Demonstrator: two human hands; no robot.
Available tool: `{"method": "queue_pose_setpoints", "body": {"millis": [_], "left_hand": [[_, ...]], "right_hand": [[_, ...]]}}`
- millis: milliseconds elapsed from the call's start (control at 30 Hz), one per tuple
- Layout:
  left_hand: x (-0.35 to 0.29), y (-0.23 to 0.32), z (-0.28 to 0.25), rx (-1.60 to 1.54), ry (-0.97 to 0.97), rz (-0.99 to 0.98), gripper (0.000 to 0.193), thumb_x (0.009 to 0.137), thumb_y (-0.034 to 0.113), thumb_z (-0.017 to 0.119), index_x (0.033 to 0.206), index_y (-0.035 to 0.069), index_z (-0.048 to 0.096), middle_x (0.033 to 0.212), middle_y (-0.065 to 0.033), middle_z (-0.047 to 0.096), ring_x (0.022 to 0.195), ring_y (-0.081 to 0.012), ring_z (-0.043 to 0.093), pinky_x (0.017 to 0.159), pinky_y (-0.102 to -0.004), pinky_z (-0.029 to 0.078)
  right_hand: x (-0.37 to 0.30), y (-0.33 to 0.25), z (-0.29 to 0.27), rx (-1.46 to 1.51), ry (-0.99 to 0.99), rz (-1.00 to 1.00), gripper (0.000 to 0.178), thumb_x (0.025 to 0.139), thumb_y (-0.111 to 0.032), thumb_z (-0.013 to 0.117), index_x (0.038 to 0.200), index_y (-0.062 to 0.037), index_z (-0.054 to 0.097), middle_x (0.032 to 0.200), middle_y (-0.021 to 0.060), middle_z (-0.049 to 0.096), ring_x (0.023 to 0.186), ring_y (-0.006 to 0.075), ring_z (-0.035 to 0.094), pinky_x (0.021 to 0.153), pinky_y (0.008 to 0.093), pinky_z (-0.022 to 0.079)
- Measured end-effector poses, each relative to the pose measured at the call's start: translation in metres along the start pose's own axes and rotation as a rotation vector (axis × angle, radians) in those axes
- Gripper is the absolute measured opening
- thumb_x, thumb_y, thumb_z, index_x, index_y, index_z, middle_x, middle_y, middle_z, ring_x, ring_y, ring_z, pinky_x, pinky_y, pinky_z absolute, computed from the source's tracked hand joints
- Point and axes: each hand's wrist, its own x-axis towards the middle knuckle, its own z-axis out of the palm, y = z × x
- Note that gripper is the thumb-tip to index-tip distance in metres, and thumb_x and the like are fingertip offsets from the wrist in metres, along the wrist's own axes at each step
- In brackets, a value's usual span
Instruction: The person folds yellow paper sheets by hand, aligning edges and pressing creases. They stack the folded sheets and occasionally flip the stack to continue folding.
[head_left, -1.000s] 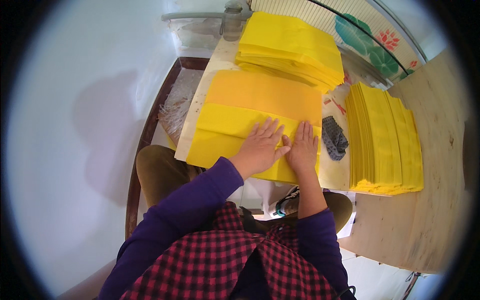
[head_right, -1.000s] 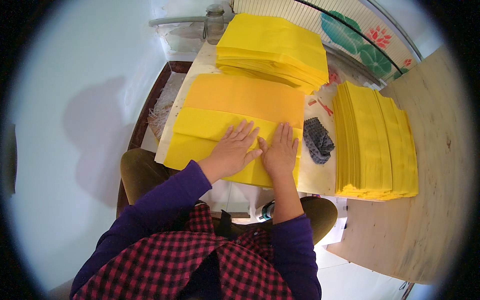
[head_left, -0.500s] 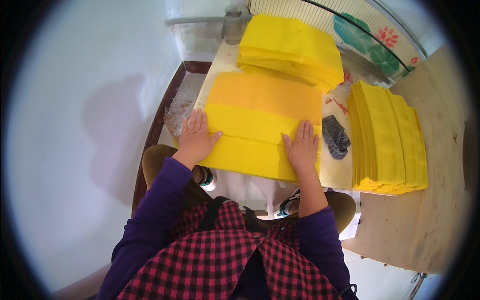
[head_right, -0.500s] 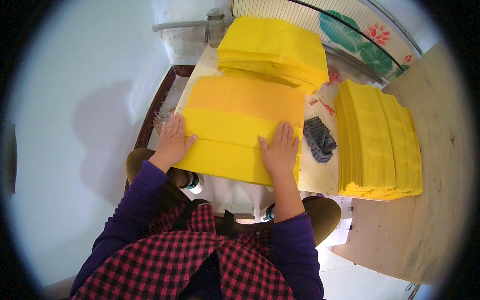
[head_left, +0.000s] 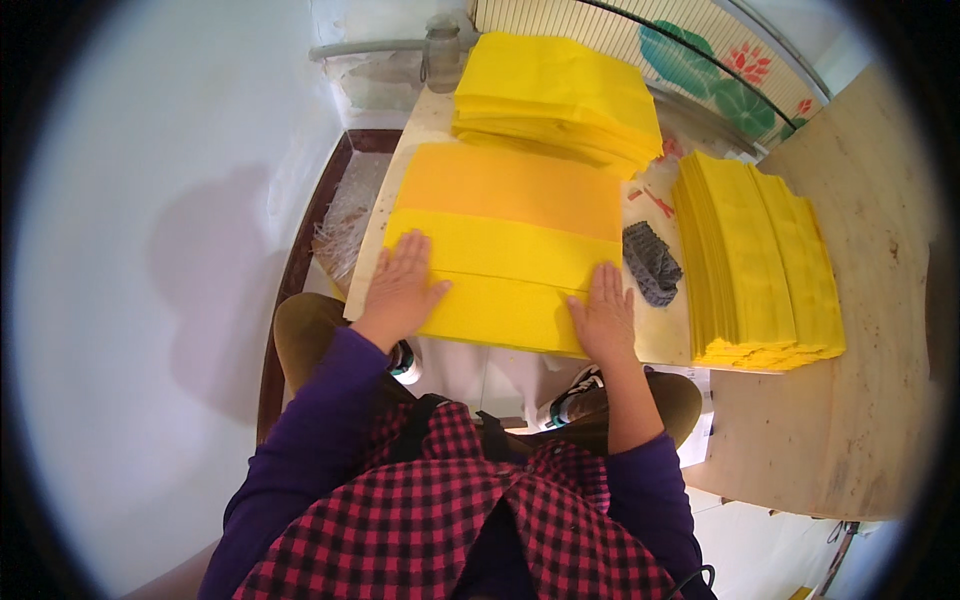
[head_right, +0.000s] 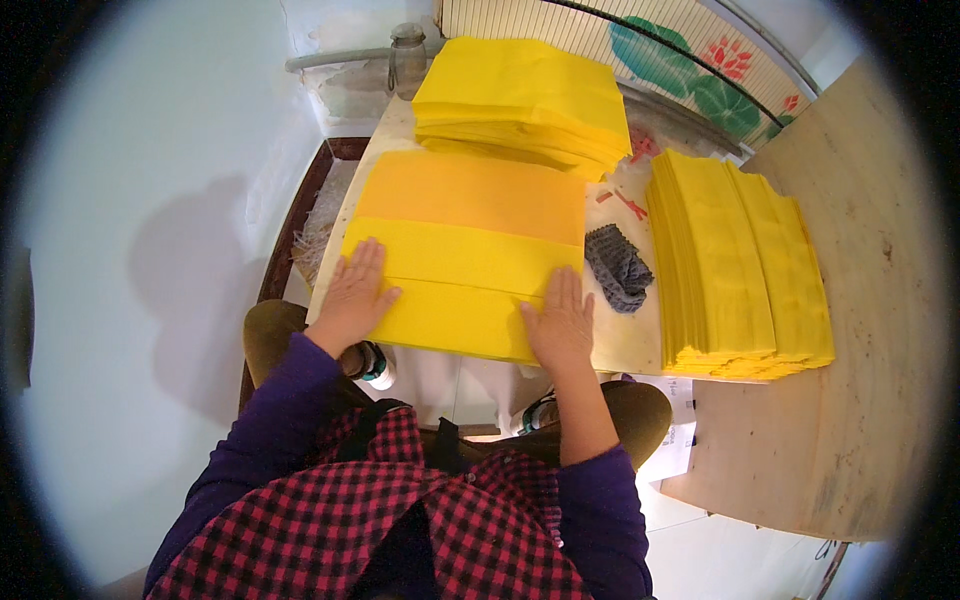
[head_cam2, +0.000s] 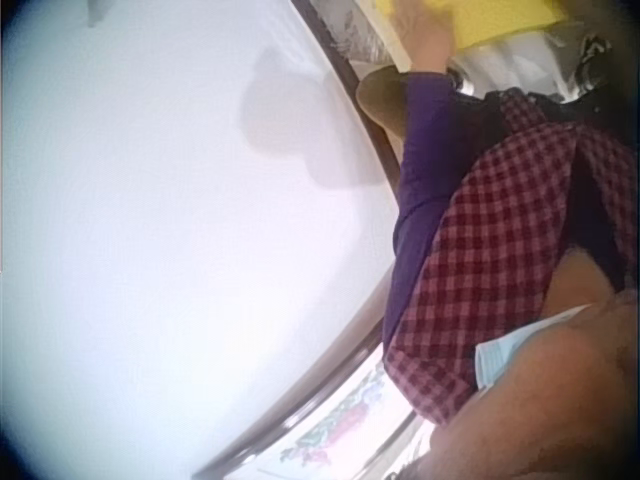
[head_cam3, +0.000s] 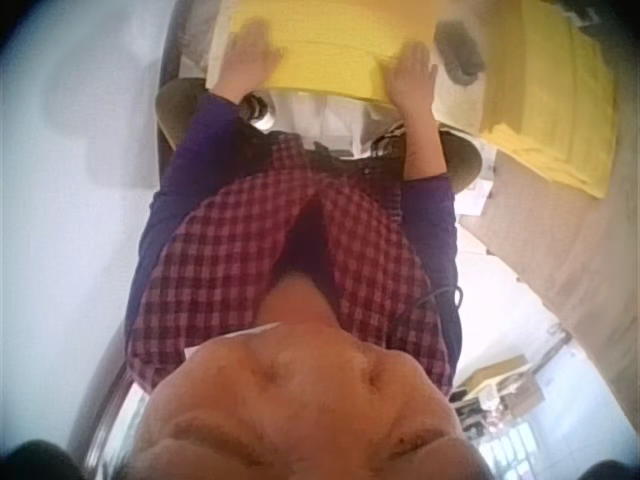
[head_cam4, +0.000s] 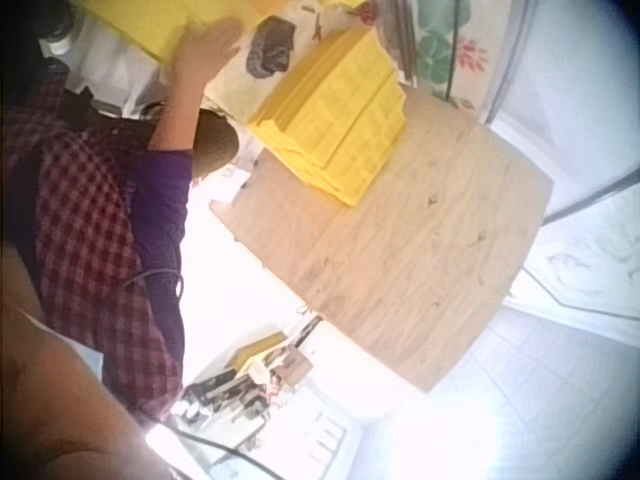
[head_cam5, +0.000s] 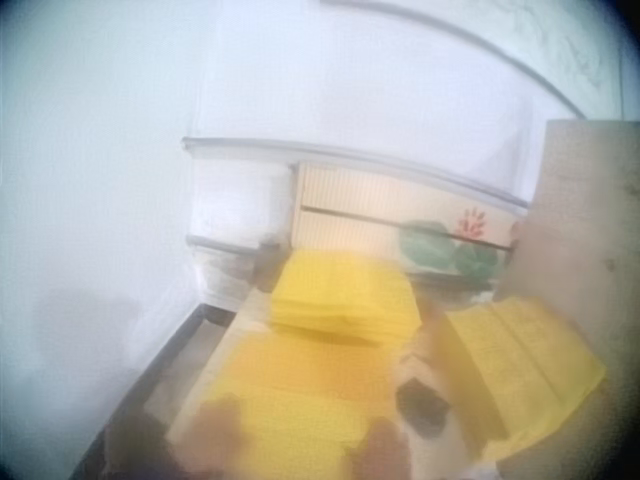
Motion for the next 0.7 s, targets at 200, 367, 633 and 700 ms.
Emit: {"method": "queue_pose_setpoints", "body": {"millis": [200, 367, 633, 700], "left_hand": [[-0.024, -0.029, -0.021, -0.636, 0.326, -0.139, 0.047, 0.096, 0.021, 0.051, 0.134, -0.003, 0.041, 0.137, -0.0185, 0.047, 0.136, -0.0279, 0.037, 0.108, -0.0413, 0.033], [-0.038, -0.026, -0.029, -2.068, 0.157, -0.64, 0.045, 0.098, 0.018, 0.047, 0.13, -0.012, 0.036, 0.131, -0.027, 0.045, 0.13, -0.036, 0.041, 0.105, -0.0435, 0.04], [-0.029, -0.044, -0.028, -2.378, 0.031, -0.716, 0.044, 0.097, 0.015, 0.045, 0.127, -0.013, 0.03, 0.135, -0.0303, 0.038, 0.127, -0.0419, 0.042, 0.108, -0.0492, 0.038], [-0.023, -0.045, -0.03, -2.315, 0.102, -0.77, 0.043, 0.097, 0.014, 0.046, 0.127, -0.013, 0.031, 0.134, -0.0296, 0.039, 0.127, -0.0414, 0.042, 0.107, -0.0489, 0.038]], "right_hand": [[-0.034, 0.021, -0.007, 0.448, 0.304, -0.048, 0.056, 0.096, -0.027, 0.051, 0.139, 0.0056, 0.036, 0.137, 0.0224, 0.046, 0.127, 0.0322, 0.045, 0.107, 0.0455, 0.034], [-0.031, 0.023, -0.015, 1.716, 0.025, 0.553, 0.038, 0.098, -0.024, 0.05, 0.118, 0.0081, 0.051, 0.106, 0.0182, 0.061, 0.09, 0.0212, 0.063, 0.077, 0.0296, 0.054], [0.003, 0.05, -0.023, 1.761, -0.059, 0.726, 0.034, 0.095, -0.029, 0.057, 0.097, 0.005, 0.059, 0.077, 0.0115, 0.065, 0.06, 0.013, 0.062, 0.053, 0.0207, 0.055], [0.014, 0.052, -0.024, 1.695, -0.051, 0.743, 0.033, 0.095, -0.03, 0.059, 0.096, 0.003, 0.059, 0.074, 0.0103, 0.065, 0.056, 0.0122, 0.06, 0.051, 0.0203, 0.054]]}}
